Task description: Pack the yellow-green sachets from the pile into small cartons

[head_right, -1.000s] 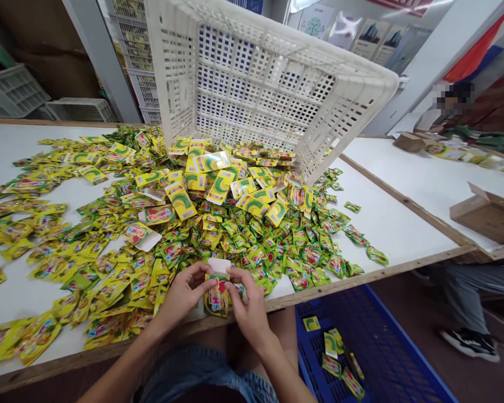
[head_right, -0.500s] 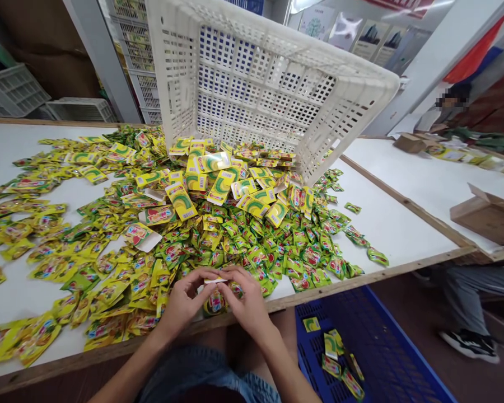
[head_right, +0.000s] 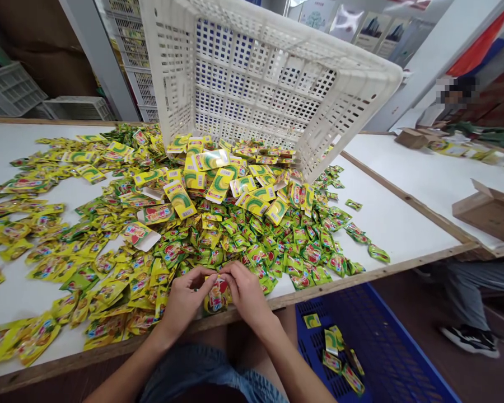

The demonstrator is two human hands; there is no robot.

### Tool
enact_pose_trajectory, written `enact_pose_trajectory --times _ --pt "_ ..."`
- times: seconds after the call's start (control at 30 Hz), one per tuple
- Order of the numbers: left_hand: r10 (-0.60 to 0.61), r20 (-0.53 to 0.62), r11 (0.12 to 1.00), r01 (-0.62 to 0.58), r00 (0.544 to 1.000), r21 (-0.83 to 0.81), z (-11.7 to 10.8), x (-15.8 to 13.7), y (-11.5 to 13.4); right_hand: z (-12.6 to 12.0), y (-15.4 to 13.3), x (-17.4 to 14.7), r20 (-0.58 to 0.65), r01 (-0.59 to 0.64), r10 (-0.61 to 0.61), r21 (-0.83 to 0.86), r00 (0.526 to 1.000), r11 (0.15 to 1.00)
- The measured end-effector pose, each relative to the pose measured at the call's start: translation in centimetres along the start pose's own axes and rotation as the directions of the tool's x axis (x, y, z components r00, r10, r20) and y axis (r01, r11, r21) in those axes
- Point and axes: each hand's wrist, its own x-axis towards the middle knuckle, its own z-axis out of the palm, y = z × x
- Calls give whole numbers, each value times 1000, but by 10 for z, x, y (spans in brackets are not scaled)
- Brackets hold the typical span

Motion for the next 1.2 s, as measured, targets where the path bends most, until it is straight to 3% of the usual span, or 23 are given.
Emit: enact_pose_trajectory --times 0.27,0.6,0.83,1.03,1.13,1.2 --pt "-28 -16 996 29 999 90 0 6 1 -7 6 14 139 65 -46 -137 989 988" --pt "-38 21 997 36 999 65 -5 11 6 -12 4 21 210 34 -10 -113 978 993" --pt "108 34 991 -111 994 69 -7 -4 -9 4 18 -11 35 -133 129 228 991 964" --pt "110 125 986 -124 986 108 -12 -3 -1 24 14 -17 -52 -221 261 390 964 894" --pt "90 171 995 -97 981 35 -15 5 13 3 5 -21 -185 -191 256 309 949 932" --pt "96 138 995 -99 986 15 -26 19 20 -32 4 -37 -304 -213 252 156 919 965"
